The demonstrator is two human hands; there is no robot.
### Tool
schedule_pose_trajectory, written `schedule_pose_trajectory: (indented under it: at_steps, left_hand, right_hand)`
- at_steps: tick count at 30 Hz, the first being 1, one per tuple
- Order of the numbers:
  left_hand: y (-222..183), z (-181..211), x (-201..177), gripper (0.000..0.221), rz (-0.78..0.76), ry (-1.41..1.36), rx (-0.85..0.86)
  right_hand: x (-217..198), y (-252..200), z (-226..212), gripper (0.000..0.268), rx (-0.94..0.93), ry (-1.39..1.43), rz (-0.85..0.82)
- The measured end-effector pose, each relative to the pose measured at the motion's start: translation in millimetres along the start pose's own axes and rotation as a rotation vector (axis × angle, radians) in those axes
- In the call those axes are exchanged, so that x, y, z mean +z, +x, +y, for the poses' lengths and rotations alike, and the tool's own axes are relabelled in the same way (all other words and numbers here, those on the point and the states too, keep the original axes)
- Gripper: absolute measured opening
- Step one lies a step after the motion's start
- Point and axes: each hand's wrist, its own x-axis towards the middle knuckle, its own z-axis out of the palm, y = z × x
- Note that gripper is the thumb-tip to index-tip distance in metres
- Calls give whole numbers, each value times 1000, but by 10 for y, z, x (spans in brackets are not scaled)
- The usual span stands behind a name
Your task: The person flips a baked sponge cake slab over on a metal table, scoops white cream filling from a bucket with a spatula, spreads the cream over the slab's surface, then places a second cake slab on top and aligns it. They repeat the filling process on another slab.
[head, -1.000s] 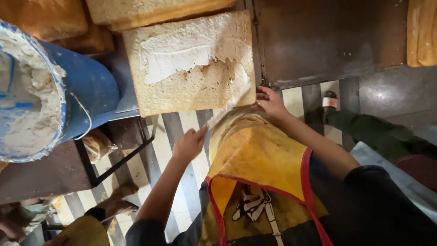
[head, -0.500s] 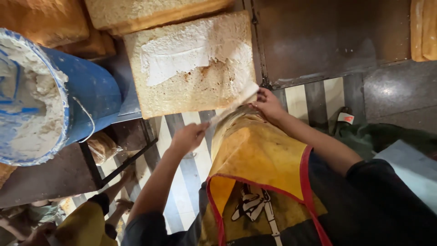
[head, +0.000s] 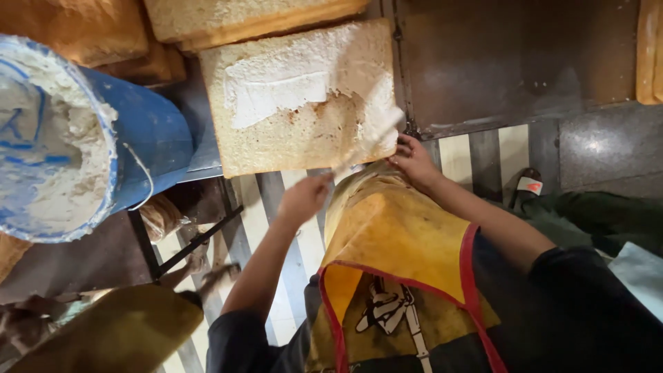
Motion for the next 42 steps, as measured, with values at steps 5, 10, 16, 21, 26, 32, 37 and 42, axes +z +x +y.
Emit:
schedule_pose_trajectory:
  at_steps: [5,10,16,21,26,32,37,42]
  left_hand:
    - [-370,202,-455,37,-47,-209,-228]
    - [-492,-518,-513,43,465,283,-311]
    - [-402,-1156,-454,54,496,682,-223]
    - [-186,-1619,-699,50,486,809,-287]
    - [-57,-1660,-848,51,516,764,-367]
    - [-31,-1354,-781,55,619,494,-433]
    - [-56,-965,-450,48,540,366,-375]
    - [188,-1143,-503,53,383,514,-407]
  right_hand:
    - [77,-21,-120,64,21,-74,-36]
    - [318,-79,-399,59,57,-62,-57]
    - [-85,210,-81,49,-38,-260,-72]
    - [-359,340,50,57,-47,-323,4]
    - [-866,650,325,59,-100,-413,-60]
    - [-845,667,285,65,-37,-366,-46]
    - [-724,569,225,64,-30,-345,-38]
    - [-649,482,189,62,-24,-250,-38]
